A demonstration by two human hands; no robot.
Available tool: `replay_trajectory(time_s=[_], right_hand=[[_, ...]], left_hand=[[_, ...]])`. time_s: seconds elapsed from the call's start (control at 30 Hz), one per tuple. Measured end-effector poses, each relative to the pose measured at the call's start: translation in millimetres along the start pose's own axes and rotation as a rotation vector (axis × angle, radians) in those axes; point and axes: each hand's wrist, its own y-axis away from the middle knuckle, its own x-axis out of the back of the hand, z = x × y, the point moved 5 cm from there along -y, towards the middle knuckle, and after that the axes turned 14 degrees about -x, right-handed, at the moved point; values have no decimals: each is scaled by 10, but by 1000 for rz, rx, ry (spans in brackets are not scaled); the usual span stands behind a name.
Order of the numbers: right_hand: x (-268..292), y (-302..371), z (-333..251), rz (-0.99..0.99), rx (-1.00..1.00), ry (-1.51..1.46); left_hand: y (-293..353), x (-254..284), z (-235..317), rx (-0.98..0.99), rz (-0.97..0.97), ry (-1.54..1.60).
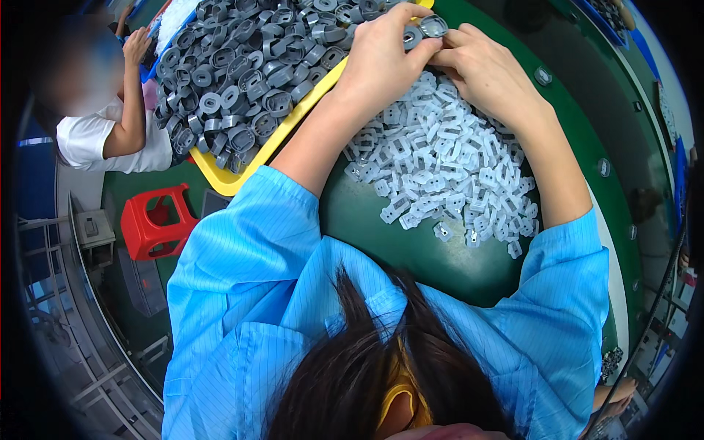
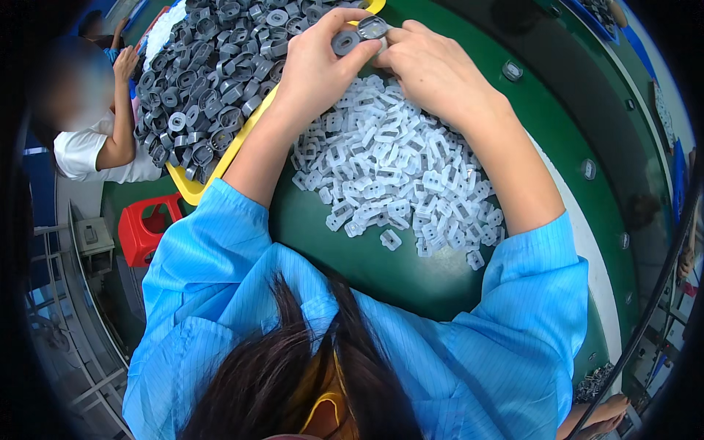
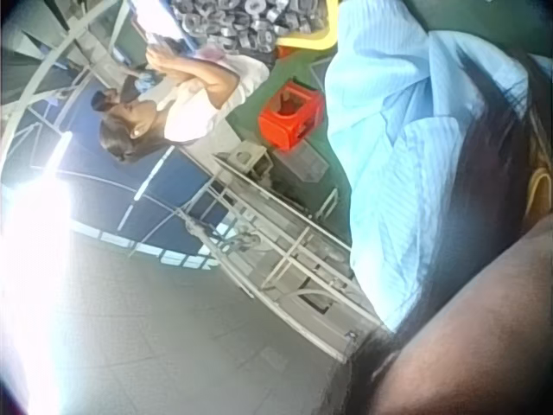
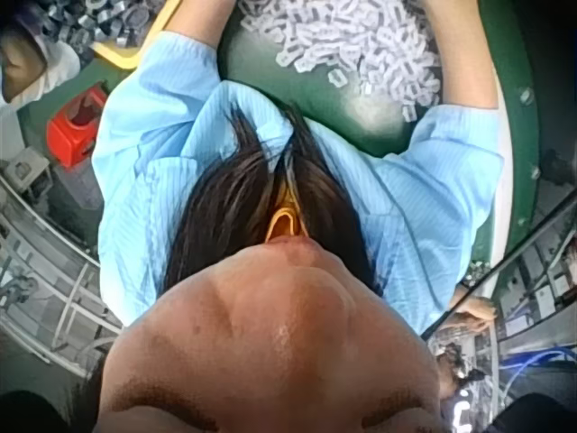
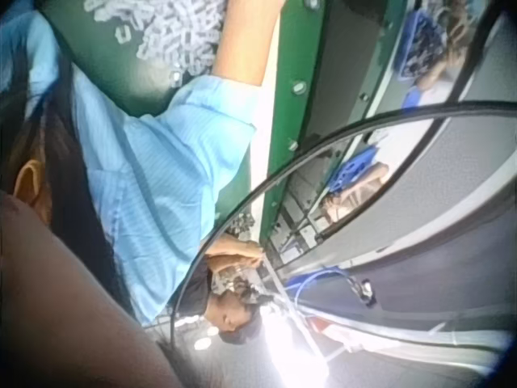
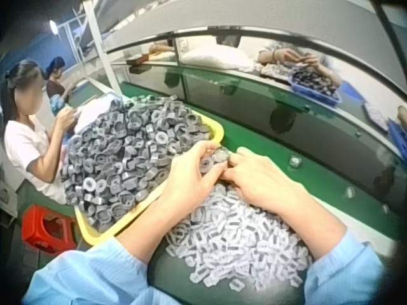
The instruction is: Assembling small plastic components by hand in a manufacturing environment.
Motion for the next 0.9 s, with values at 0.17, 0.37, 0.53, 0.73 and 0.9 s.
replay_trajectory(time_s=[0.17, 0.37, 0.53, 0.73, 0.9], right_hand=[[275, 125, 110, 48, -303, -145], [157, 170, 348, 204, -545, -984], [171, 196, 390, 193, -544, -879], [180, 187, 443, -29, -614, -866], [107, 201, 518, -29, -705, -1032]], left_hand=[[46, -100, -151, 50, -52, -147], [76, -186, -21, -129, 56, -120], [88, -227, 52, -253, 83, -112], [86, -245, 81, -398, 21, -157], [81, -260, 102, -354, -19, -148]])
